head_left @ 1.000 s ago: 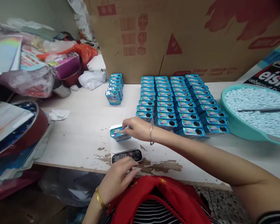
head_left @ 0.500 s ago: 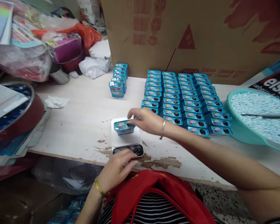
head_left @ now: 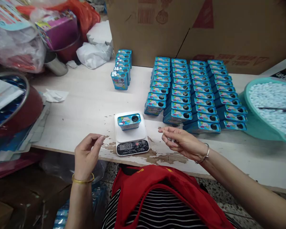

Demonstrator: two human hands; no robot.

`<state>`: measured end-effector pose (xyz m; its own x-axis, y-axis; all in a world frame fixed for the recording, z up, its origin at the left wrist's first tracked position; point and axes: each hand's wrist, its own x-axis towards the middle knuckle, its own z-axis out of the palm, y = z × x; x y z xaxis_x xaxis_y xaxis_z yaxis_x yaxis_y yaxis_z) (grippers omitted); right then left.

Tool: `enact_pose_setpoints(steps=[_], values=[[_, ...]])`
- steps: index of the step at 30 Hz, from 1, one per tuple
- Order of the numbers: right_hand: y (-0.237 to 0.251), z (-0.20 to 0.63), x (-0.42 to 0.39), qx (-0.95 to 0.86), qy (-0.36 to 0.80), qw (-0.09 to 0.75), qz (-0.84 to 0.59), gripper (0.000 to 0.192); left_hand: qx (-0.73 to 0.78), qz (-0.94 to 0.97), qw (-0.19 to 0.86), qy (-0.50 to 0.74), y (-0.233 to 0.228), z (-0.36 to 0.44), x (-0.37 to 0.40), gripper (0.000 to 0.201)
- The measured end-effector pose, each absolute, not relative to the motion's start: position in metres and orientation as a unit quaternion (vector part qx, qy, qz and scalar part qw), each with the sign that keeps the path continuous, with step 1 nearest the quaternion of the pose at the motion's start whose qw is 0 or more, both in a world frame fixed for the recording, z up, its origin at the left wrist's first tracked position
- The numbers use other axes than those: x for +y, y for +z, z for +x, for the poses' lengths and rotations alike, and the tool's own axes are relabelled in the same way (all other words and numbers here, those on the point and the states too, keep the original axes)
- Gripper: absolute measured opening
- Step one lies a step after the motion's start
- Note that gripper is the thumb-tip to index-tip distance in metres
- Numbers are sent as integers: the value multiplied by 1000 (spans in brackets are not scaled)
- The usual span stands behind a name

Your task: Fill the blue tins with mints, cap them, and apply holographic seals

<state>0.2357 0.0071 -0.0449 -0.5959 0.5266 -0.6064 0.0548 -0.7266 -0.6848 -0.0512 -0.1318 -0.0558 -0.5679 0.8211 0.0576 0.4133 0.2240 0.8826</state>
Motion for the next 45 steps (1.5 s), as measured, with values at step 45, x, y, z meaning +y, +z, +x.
enact_pose_setpoints(steps=[45], values=[[-76, 231, -34, -182, 890, 229, -351, 37, 497, 760, 234, 347, -48, 9, -4, 38]])
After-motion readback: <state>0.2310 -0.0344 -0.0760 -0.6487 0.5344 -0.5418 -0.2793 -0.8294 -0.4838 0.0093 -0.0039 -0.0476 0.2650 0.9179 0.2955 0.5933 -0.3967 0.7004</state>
